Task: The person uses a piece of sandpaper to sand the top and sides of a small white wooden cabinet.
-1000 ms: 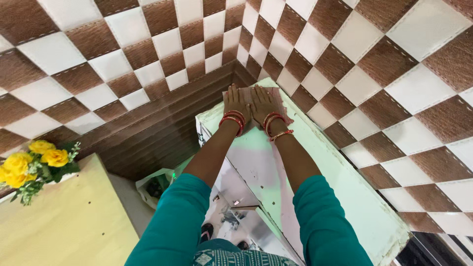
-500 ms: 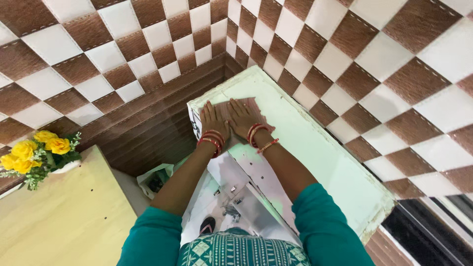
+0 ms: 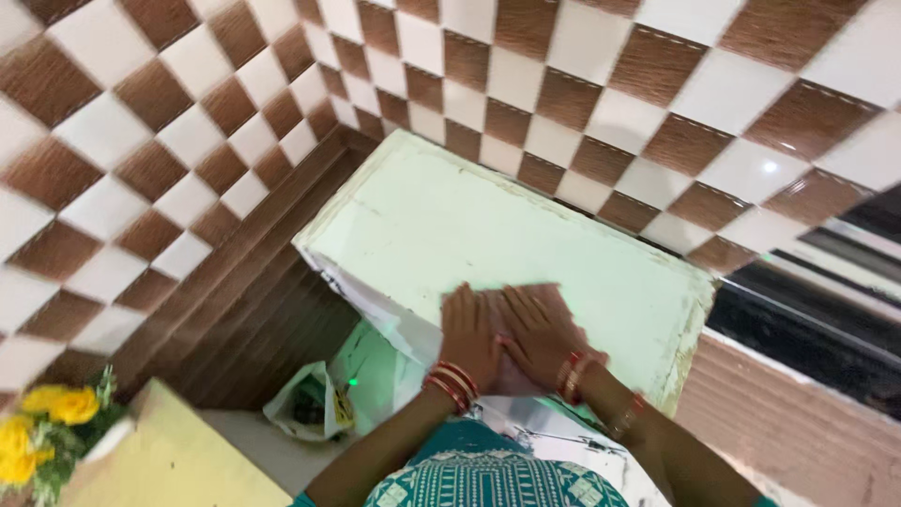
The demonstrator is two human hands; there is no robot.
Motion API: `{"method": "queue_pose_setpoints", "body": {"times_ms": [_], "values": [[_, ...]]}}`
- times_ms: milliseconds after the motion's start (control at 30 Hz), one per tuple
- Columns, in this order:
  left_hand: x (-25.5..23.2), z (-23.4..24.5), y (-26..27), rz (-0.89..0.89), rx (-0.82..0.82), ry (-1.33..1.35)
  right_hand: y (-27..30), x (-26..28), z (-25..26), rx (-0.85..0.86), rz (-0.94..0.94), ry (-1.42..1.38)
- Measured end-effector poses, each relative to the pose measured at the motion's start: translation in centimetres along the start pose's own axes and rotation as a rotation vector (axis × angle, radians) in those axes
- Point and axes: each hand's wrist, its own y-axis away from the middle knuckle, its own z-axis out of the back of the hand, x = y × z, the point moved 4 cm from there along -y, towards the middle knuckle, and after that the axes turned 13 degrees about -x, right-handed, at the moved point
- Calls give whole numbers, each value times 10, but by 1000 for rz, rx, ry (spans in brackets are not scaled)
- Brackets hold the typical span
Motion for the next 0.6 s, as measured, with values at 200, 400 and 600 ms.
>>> {"method": "queue_pose_setpoints", "body": {"times_ms": [200,400,600], "values": [[-66,-8,4,-326,78,153,94,-8,20,-207,-241,124],[-93,-28,-1,-503,202,168,135,-10,22,-146,-515,222],[-100,-61,-36,-524,263,130,126,-58,17,5,-570,165]]}}
